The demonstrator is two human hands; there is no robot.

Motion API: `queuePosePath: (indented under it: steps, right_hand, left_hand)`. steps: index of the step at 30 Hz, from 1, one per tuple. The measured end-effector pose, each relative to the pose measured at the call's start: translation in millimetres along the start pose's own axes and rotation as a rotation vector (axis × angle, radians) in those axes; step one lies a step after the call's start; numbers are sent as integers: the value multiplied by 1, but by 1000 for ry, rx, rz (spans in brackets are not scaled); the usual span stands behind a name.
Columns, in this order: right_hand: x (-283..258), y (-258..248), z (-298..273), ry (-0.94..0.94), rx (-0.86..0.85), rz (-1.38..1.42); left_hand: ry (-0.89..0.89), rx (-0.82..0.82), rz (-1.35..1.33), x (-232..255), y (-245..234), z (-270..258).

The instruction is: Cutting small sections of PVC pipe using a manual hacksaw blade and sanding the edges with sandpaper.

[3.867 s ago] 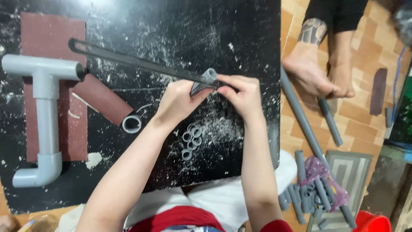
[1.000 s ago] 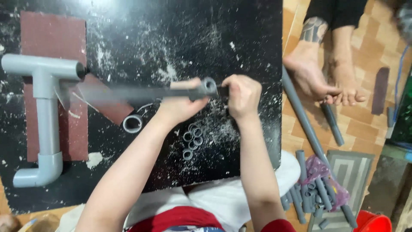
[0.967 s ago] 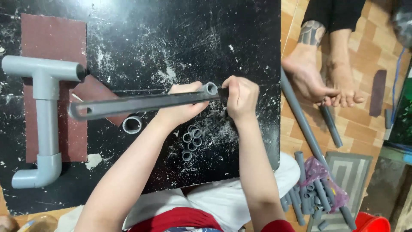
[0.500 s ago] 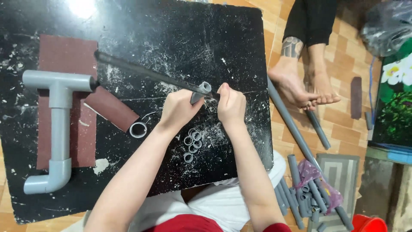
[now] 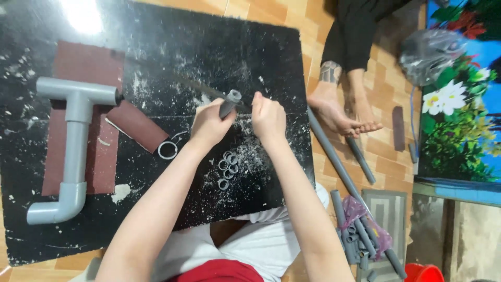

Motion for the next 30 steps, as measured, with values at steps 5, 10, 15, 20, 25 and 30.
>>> queuePosePath:
  steps: [5,10,15,20,25,30]
  right_hand:
    - [2,-4,6,-139,-59,-118]
    - [-8,-5,18,-119,-114,-140]
    - [-7,0,25,-111,-180,-179]
    - [-11,-4,23,7,-202,-167]
    - [-10,-2,20,80,-204,-145]
    - [-25,-14,14,111,-238,-204]
  left_hand:
    - [102,81,-76,-19,9,-7]
    - [68,114,-195,7,-10,-9]
    - [-43,108,-219,8,-12,-5]
    - [-55,139,-85,-9,5,0]
    - [-41,168,59,-20,18,-1]
    - [-63,166,150,-24,23,-2]
Point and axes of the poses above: each hand's wrist, its own z-axis towards the middle knuckle, its own y-axis out of the palm, x = y × z, the point moved 1 cm from there along z, towards the middle knuckle, and after that the axes turned 2 degrees about y, right-handed, at the moved point
